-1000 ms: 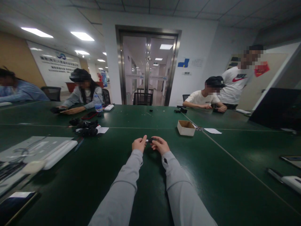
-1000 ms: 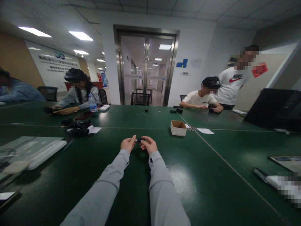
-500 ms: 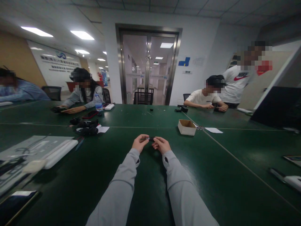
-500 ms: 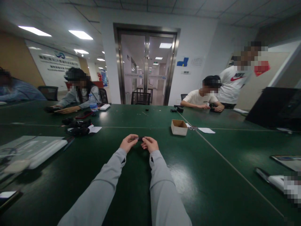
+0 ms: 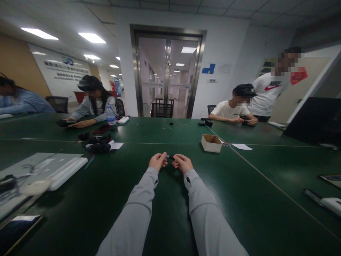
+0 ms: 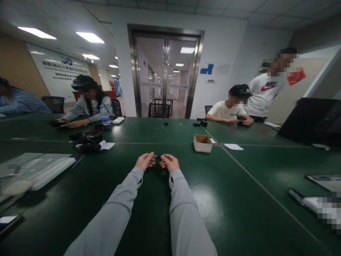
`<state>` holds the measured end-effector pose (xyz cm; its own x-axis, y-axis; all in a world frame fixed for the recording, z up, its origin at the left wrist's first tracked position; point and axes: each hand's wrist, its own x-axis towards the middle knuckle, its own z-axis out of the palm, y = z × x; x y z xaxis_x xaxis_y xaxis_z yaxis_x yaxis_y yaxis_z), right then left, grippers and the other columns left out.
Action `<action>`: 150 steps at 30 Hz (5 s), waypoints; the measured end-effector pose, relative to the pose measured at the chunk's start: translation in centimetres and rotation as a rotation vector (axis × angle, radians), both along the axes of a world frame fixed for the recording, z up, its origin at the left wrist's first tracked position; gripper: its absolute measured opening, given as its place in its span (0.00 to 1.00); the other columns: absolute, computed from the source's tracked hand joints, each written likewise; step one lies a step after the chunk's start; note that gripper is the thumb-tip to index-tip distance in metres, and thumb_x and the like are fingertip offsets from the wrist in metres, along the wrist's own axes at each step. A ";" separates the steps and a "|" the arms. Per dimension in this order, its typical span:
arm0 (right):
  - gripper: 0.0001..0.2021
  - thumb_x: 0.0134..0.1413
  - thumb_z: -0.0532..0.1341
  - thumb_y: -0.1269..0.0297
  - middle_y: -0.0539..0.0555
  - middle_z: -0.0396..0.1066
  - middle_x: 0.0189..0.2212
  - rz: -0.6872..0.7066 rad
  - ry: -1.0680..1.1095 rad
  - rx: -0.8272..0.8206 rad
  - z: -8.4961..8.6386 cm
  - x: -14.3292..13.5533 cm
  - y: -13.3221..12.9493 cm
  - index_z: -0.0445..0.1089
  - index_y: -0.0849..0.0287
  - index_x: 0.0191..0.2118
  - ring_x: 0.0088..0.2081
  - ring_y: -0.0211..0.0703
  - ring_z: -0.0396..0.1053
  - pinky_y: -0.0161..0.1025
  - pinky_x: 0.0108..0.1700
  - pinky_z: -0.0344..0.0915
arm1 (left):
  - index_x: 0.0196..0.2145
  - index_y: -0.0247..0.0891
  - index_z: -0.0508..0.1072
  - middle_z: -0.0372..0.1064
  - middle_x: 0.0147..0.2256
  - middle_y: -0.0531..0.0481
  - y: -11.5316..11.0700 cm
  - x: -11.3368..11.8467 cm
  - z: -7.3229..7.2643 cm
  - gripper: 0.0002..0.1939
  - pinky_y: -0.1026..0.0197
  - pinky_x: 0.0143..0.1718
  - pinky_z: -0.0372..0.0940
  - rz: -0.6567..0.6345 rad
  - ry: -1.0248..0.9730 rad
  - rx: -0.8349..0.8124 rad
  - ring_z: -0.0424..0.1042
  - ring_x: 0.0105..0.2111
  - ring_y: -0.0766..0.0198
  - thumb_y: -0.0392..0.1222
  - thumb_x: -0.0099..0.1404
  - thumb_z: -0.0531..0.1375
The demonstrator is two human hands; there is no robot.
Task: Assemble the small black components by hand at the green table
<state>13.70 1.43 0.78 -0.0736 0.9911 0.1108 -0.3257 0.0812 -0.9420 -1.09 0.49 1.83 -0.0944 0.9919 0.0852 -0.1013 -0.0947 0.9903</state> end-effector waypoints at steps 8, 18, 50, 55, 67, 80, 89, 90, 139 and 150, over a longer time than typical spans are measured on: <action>0.22 0.32 0.69 0.60 0.54 0.68 0.16 -0.003 0.010 -0.008 0.0 0.0 0.0 0.66 0.66 0.34 0.15 0.36 0.64 0.28 0.15 0.60 | 0.30 0.32 0.71 0.69 0.26 0.45 -0.4 0.1 0.4 0.17 0.68 0.19 0.60 -0.029 0.004 0.009 0.67 0.23 0.67 0.50 0.48 0.61; 0.21 0.32 0.69 0.60 0.53 0.68 0.16 0.002 -0.006 -0.015 0.1 0.0 -0.1 0.66 0.66 0.34 0.15 0.36 0.64 0.28 0.15 0.60 | 0.28 0.32 0.70 0.67 0.23 0.47 -0.1 0.2 0.2 0.19 0.69 0.17 0.57 -0.068 0.034 -0.009 0.65 0.20 0.68 0.53 0.48 0.60; 0.23 0.32 0.69 0.60 0.54 0.68 0.15 0.002 -0.013 -0.016 0.0 0.0 0.0 0.65 0.67 0.35 0.15 0.35 0.64 0.27 0.15 0.60 | 0.35 0.32 0.67 0.66 0.28 0.48 -0.1 0.3 0.3 0.16 0.68 0.20 0.59 -0.044 -0.033 0.001 0.65 0.22 0.69 0.44 0.50 0.59; 0.20 0.33 0.69 0.62 0.53 0.68 0.16 0.006 -0.011 -0.014 0.0 0.0 0.0 0.65 0.67 0.34 0.15 0.36 0.64 0.28 0.15 0.60 | 0.35 0.33 0.68 0.66 0.30 0.48 0.0 0.3 0.1 0.17 0.68 0.22 0.61 -0.055 -0.001 0.076 0.66 0.25 0.69 0.41 0.46 0.62; 0.20 0.34 0.68 0.63 0.54 0.68 0.16 0.017 -0.029 -0.020 0.2 0.0 0.0 0.65 0.67 0.35 0.15 0.35 0.64 0.27 0.16 0.60 | 0.36 0.32 0.68 0.67 0.29 0.46 -0.3 0.1 0.4 0.15 0.64 0.25 0.62 -0.060 0.031 0.086 0.67 0.27 0.66 0.39 0.49 0.60; 0.23 0.31 0.69 0.61 0.53 0.68 0.15 0.035 -0.024 -0.009 0.0 0.0 0.1 0.65 0.67 0.35 0.15 0.35 0.64 0.27 0.16 0.60 | 0.46 0.38 0.59 0.63 0.26 0.54 0.1 0.2 -0.1 0.23 0.68 0.18 0.58 -0.112 -0.052 -0.002 0.64 0.19 0.71 0.41 0.51 0.57; 0.19 0.32 0.69 0.63 0.52 0.68 0.16 0.032 -0.029 -0.012 0.2 0.0 -0.1 0.67 0.66 0.33 0.15 0.35 0.64 0.28 0.15 0.60 | 0.44 0.38 0.63 0.61 0.19 0.56 -0.3 0.3 0.2 0.18 0.71 0.13 0.48 -0.163 0.098 0.044 0.57 0.13 0.73 0.43 0.55 0.53; 0.19 0.31 0.69 0.63 0.52 0.68 0.16 0.034 -0.035 -0.010 0.2 0.0 -0.2 0.67 0.66 0.33 0.15 0.35 0.64 0.28 0.15 0.60 | 0.43 0.36 0.64 0.59 0.17 0.56 -0.2 0.3 0.1 0.17 0.71 0.13 0.48 -0.181 0.105 0.056 0.56 0.12 0.74 0.44 0.56 0.52; 0.17 0.30 0.66 0.64 0.50 0.67 0.16 0.047 -0.029 -0.024 0.7 0.1 -0.5 0.69 0.63 0.33 0.16 0.34 0.63 0.28 0.17 0.60 | 0.39 0.36 0.67 0.61 0.19 0.55 -0.3 0.6 -0.1 0.15 0.70 0.14 0.50 -0.121 0.138 0.119 0.55 0.12 0.74 0.42 0.54 0.52; 0.18 0.31 0.65 0.64 0.52 0.67 0.16 0.055 -0.026 -0.005 0.6 0.1 -0.4 0.68 0.64 0.34 0.16 0.34 0.63 0.27 0.17 0.60 | 0.43 0.40 0.64 0.61 0.24 0.56 -0.7 0.7 0.2 0.18 0.71 0.14 0.50 -0.087 0.147 0.134 0.57 0.13 0.76 0.38 0.53 0.52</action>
<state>13.78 1.07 1.34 -0.1308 0.9860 0.1034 -0.3046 0.0593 -0.9506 -0.35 -0.21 2.07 0.0142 0.9746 0.2234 0.0294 -0.2237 0.9742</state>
